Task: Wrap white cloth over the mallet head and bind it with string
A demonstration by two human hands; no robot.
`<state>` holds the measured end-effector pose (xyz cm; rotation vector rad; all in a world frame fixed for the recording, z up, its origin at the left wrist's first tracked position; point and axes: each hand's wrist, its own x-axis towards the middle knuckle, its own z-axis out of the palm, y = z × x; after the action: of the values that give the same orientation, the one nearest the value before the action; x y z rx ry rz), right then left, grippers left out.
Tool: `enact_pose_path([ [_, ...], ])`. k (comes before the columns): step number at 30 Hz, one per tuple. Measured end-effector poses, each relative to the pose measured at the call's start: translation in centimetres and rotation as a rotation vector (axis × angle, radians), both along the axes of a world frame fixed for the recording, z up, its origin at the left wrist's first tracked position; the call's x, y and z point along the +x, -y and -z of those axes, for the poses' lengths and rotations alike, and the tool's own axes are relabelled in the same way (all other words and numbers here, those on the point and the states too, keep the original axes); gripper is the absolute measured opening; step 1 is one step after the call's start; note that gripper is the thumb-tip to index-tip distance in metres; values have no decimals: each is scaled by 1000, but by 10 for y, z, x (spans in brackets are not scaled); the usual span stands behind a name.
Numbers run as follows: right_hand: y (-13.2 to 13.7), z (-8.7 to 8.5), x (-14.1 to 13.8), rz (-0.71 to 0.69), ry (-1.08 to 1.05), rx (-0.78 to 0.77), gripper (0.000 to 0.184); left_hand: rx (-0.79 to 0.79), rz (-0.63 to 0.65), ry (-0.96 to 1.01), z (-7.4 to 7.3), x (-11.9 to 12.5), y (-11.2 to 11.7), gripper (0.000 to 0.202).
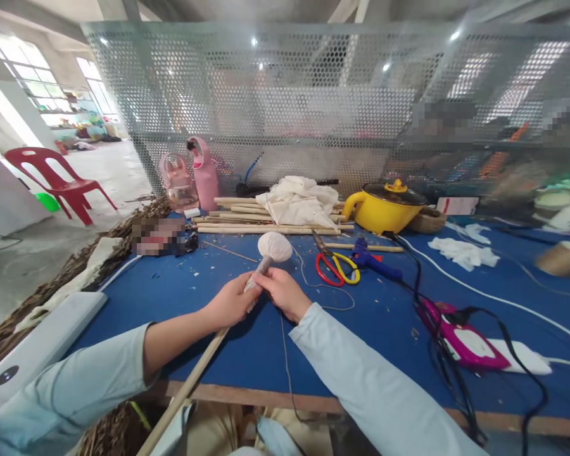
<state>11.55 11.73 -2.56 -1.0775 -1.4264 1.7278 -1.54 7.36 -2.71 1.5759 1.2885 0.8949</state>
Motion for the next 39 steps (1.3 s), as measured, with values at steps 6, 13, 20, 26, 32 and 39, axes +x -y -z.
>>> enact_pose_path([
  [6,4,-3,-1,-21,-10,7,28,-92,-163,13,8,-7,3,28],
  [13,0,5,2,-23,-72,41,30,-186,-95,252,4,-8,-1,31],
  [20,5,-27,-3,-51,-254,161,36,-185,125,679,-30,-6,16,31],
  [26,3,-53,-11,-85,-351,255,34,-195,270,742,-46,-17,-7,33],
  [32,-8,-19,-12,20,-284,222,33,-318,224,656,-21,-26,-49,52],
  [39,-12,-7,-8,14,-231,160,36,-244,97,456,12,-15,-48,68],
])
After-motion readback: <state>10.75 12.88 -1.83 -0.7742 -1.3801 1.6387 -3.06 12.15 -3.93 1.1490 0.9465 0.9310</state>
